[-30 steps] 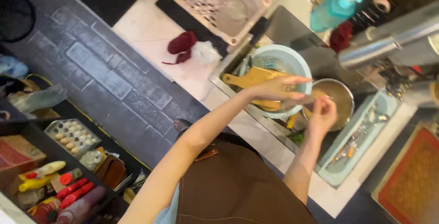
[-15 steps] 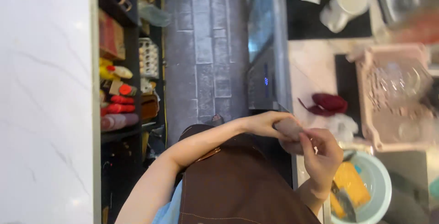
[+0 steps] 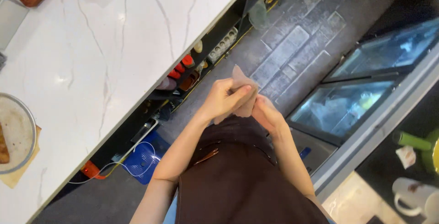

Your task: Washing hands and items in a sink, then wiping a marble counter with a cloth, and preparing a plastic bag.

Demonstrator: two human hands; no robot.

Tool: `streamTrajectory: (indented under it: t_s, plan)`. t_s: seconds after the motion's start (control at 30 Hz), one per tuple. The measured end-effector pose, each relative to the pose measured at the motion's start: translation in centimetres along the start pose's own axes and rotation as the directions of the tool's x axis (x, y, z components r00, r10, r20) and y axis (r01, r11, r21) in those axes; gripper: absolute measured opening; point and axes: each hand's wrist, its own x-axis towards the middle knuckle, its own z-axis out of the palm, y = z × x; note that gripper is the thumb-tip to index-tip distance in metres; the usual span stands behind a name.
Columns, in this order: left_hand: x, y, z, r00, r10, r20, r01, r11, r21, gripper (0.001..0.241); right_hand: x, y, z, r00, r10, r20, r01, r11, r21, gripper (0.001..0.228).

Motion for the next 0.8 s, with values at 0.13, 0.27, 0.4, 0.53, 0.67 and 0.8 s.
streamTrajectory:
  t_s: [0.13,0.27,0.4,0.53,0.67,0.8]
  plan:
    - [6.0,0.1,-4.4,0.994,0.013,-0.108,0.004,0.988,0.153,0.034,7.5,-6.9,-2.0,1.000,0.021,-0.024,-0.023,0.995,-0.099,0.078]
    - [14.8,-1.7,-5.9,0.999,0.045,-0.022,-0.029,0.883,0.469,0.043,14.9,-13.6,-5.5,0.985,0.137,0.103,-0.166,0.913,0.373,0.069]
    - [23.0,0.5,-6.1,0.999,0.029,-0.042,-0.007,0.894,0.448,0.042,19.4,-21.3,-5.4,0.984,0.179,0.017,-0.178,0.965,0.192,0.062]
    - [28.6,5.0,-6.7,0.970,-0.015,-0.242,0.078,0.964,0.254,0.032,23.2,-27.0,-7.7,0.985,-0.028,-0.173,-0.014,0.971,-0.237,0.070]
    - [32.5,6.5,-7.4,0.869,-0.253,-0.426,0.362,0.911,0.196,0.064,25.6,-32.5,-5.1,0.968,-0.224,-0.114,0.118,0.804,-0.583,0.066]
    - [34.3,4.1,-9.5,0.970,-0.047,-0.238,0.140,0.909,0.391,0.057,27.2,-35.4,-1.2,0.925,-0.361,0.122,0.198,0.183,-0.963,0.046]
